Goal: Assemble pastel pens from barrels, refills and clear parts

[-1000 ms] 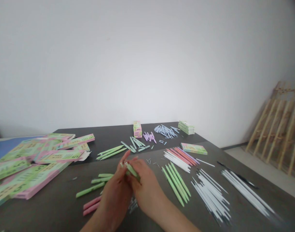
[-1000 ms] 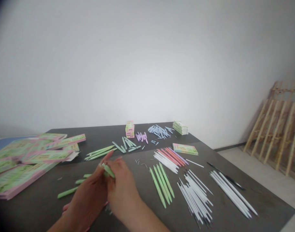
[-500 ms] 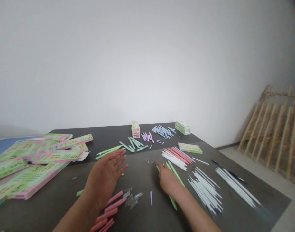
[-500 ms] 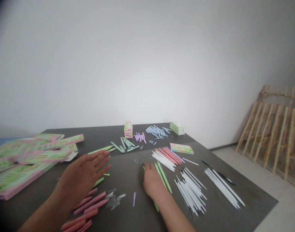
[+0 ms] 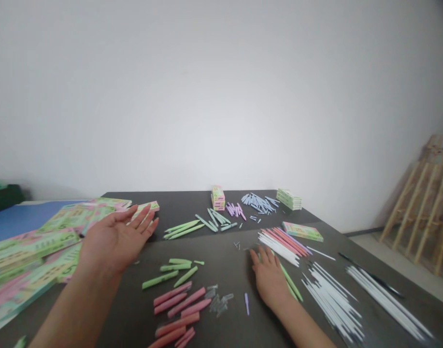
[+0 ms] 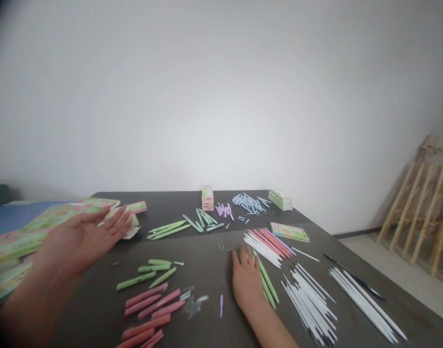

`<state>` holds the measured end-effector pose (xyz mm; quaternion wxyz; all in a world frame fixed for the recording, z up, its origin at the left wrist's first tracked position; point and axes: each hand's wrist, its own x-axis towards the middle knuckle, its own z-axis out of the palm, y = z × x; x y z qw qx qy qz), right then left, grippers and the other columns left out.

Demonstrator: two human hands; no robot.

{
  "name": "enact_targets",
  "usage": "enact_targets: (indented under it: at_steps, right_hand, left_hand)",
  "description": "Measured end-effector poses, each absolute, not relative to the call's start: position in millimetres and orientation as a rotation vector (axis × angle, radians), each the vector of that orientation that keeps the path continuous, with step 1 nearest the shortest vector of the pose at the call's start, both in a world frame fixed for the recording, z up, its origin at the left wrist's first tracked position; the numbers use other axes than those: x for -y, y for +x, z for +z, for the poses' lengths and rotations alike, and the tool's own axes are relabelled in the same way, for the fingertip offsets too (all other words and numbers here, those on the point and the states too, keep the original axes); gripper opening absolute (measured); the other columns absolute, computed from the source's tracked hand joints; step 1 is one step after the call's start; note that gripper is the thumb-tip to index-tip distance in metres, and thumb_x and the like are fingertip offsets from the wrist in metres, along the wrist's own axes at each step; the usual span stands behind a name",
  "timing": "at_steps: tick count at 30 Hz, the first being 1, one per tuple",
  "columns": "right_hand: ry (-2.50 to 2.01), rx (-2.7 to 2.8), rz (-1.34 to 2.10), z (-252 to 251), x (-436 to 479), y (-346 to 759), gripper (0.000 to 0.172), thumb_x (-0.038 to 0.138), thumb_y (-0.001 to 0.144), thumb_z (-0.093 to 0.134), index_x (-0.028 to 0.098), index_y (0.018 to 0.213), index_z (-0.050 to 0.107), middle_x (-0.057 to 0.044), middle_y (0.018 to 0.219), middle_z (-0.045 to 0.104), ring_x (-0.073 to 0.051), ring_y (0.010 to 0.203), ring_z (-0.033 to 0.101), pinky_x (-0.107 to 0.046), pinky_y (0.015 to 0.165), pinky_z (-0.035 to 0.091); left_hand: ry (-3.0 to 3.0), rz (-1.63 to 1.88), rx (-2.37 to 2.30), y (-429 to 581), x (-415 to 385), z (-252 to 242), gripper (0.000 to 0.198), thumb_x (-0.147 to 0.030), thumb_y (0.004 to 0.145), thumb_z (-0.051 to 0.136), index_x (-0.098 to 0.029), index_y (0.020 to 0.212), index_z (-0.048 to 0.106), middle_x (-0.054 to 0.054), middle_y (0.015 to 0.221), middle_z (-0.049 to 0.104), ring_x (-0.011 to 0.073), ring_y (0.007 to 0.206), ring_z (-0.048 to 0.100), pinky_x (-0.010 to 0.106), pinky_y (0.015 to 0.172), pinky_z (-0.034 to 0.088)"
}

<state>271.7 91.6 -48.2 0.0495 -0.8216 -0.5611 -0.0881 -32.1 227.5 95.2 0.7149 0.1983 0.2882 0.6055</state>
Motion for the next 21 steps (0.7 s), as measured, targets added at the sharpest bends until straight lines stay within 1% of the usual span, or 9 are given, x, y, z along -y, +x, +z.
enact_targets:
  at_steps: [3, 4, 5, 7, 9, 12, 14, 16, 21]
  right_hand:
    - [-2.351, 1.815, -0.317, -39, -108, 267, 0.045, 0.013, 0.087, 0.034, 0.011, 0.132, 0.044, -0.020, 0.134, 0.043, -0.034, 0.129, 0.030, -0.052, 0.100, 0.026]
    - [-2.247, 1.899, -0.340, -31, -120, 261, 0.045, 0.010, 0.087, 0.033, 0.006, 0.131, 0.043, -0.023, 0.132, 0.044, -0.034, 0.127, 0.032, -0.052, 0.100, 0.027]
    - [-2.148, 1.999, -0.341, -21, -134, 252, 0.046, 0.008, 0.086, 0.034, 0.004, 0.131, 0.042, -0.024, 0.131, 0.045, -0.032, 0.126, 0.035, -0.048, 0.100, 0.029]
    - [-1.982, 2.178, -0.324, -2, -170, 231, 0.047, 0.007, 0.086, 0.036, 0.012, 0.132, 0.041, -0.016, 0.127, 0.050, -0.022, 0.121, 0.042, -0.037, 0.101, 0.031]
    - [-1.835, 2.364, -0.286, 12, -211, 206, 0.045, 0.009, 0.087, 0.039, 0.017, 0.131, 0.042, -0.011, 0.121, 0.055, -0.018, 0.114, 0.048, -0.031, 0.097, 0.036]
    - [-1.700, 2.588, -0.237, 17, -266, 174, 0.034, 0.014, 0.088, 0.045, 0.018, 0.121, 0.050, -0.008, 0.118, 0.056, -0.019, 0.109, 0.052, -0.035, 0.091, 0.042]
    - [-1.666, 2.702, -0.218, 12, -292, 159, 0.028, 0.024, 0.088, 0.051, 0.016, 0.115, 0.053, -0.008, 0.115, 0.056, -0.020, 0.101, 0.055, -0.040, 0.085, 0.046]
    - [-1.664, 2.777, -0.216, 4, -307, 149, 0.029, 0.030, 0.088, 0.053, 0.015, 0.112, 0.054, -0.008, 0.112, 0.056, -0.020, 0.096, 0.057, -0.041, 0.081, 0.049]
    - [-1.664, 2.846, -0.271, -9, -316, 140, 0.029, 0.030, 0.088, 0.053, 0.015, 0.112, 0.054, -0.008, 0.111, 0.057, -0.020, 0.094, 0.058, -0.040, 0.079, 0.049]
  left_hand:
    - [0.394, 1.341, -0.633, -42, -233, 93, 0.020, -0.006, 0.075, 0.042, -0.018, 0.082, 0.056, 0.011, 0.099, 0.061, 0.0227, 0.092, 0.063, 0.035, 0.066, 0.056]
    - [0.384, 1.345, -0.630, -44, -234, 94, 0.020, -0.006, 0.076, 0.042, -0.018, 0.082, 0.056, 0.011, 0.098, 0.061, 0.0221, 0.091, 0.063, 0.035, 0.065, 0.056]
    - [0.373, 1.353, -0.628, -46, -234, 94, 0.020, -0.005, 0.076, 0.041, -0.018, 0.082, 0.056, 0.011, 0.098, 0.061, 0.0214, 0.089, 0.063, 0.034, 0.065, 0.056]
    - [0.353, 1.365, -0.624, -47, -234, 96, 0.021, -0.005, 0.076, 0.041, -0.017, 0.082, 0.055, 0.011, 0.099, 0.061, 0.0206, 0.087, 0.064, 0.034, 0.063, 0.056]
    - [0.339, 1.367, -0.618, -48, -232, 99, 0.020, -0.005, 0.076, 0.041, -0.017, 0.081, 0.055, 0.012, 0.101, 0.060, 0.0208, 0.085, 0.064, 0.034, 0.062, 0.056]
    - [0.322, 1.384, -0.599, -53, -229, 103, 0.019, -0.004, 0.076, 0.040, -0.016, 0.080, 0.054, 0.013, 0.102, 0.060, 0.0207, 0.084, 0.064, 0.034, 0.061, 0.056]
    - [0.306, 1.398, -0.577, -57, -228, 105, 0.019, -0.004, 0.076, 0.039, -0.016, 0.079, 0.054, 0.013, 0.102, 0.060, 0.0202, 0.083, 0.064, 0.034, 0.061, 0.056]
    - [0.295, 1.410, -0.559, -61, -228, 106, 0.019, -0.004, 0.076, 0.039, -0.016, 0.079, 0.054, 0.014, 0.103, 0.060, 0.0204, 0.085, 0.064, 0.034, 0.062, 0.056]
    - [0.309, 1.406, -0.538, -63, -230, 103, 0.016, -0.005, 0.075, 0.042, -0.016, 0.079, 0.054, 0.013, 0.102, 0.060, 0.0210, 0.086, 0.064, 0.034, 0.063, 0.056]
